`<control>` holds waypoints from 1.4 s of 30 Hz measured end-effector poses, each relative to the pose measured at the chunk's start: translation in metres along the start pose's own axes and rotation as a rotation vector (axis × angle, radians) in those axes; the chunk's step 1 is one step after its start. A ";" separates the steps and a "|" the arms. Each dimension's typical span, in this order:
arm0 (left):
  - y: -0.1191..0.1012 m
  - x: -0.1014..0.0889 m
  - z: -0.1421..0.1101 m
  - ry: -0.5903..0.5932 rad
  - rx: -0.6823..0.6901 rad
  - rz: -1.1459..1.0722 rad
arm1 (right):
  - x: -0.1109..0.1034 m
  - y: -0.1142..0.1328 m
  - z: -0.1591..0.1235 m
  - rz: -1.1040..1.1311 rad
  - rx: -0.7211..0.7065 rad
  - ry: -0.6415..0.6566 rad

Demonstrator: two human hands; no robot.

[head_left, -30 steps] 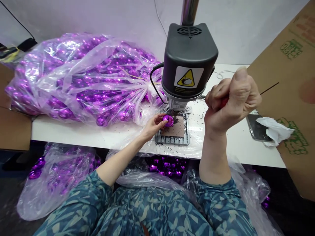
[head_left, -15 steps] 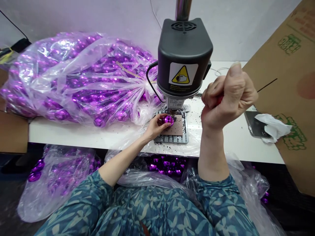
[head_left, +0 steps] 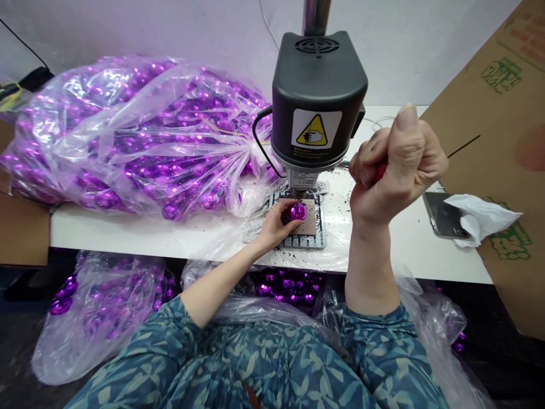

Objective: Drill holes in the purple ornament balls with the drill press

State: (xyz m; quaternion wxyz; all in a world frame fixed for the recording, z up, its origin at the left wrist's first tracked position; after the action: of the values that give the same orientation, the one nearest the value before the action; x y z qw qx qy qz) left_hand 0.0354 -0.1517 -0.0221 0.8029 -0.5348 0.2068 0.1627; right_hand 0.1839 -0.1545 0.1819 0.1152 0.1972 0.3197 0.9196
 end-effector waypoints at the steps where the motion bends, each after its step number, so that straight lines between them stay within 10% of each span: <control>1: 0.001 0.000 0.000 -0.001 -0.009 -0.002 | -0.001 0.001 -0.001 0.017 0.003 0.002; 42: 0.005 0.002 0.002 -0.023 -0.015 -0.011 | -0.023 -0.048 -0.040 0.344 -0.562 0.102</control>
State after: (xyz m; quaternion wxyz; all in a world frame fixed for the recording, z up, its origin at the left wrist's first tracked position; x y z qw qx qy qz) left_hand 0.0348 -0.1478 -0.0265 0.8021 -0.5401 0.1935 0.1660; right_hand 0.1909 -0.1470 0.1156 -0.0081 0.1626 0.0207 0.9864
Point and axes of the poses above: each hand's wrist, its own z-axis towards the middle knuckle, its own x-axis out of the palm, y = z × x, the point moved 1 cm from there along z, towards the middle knuckle, and after that the axes turned 4 degrees about z, right-handed, at the moved point
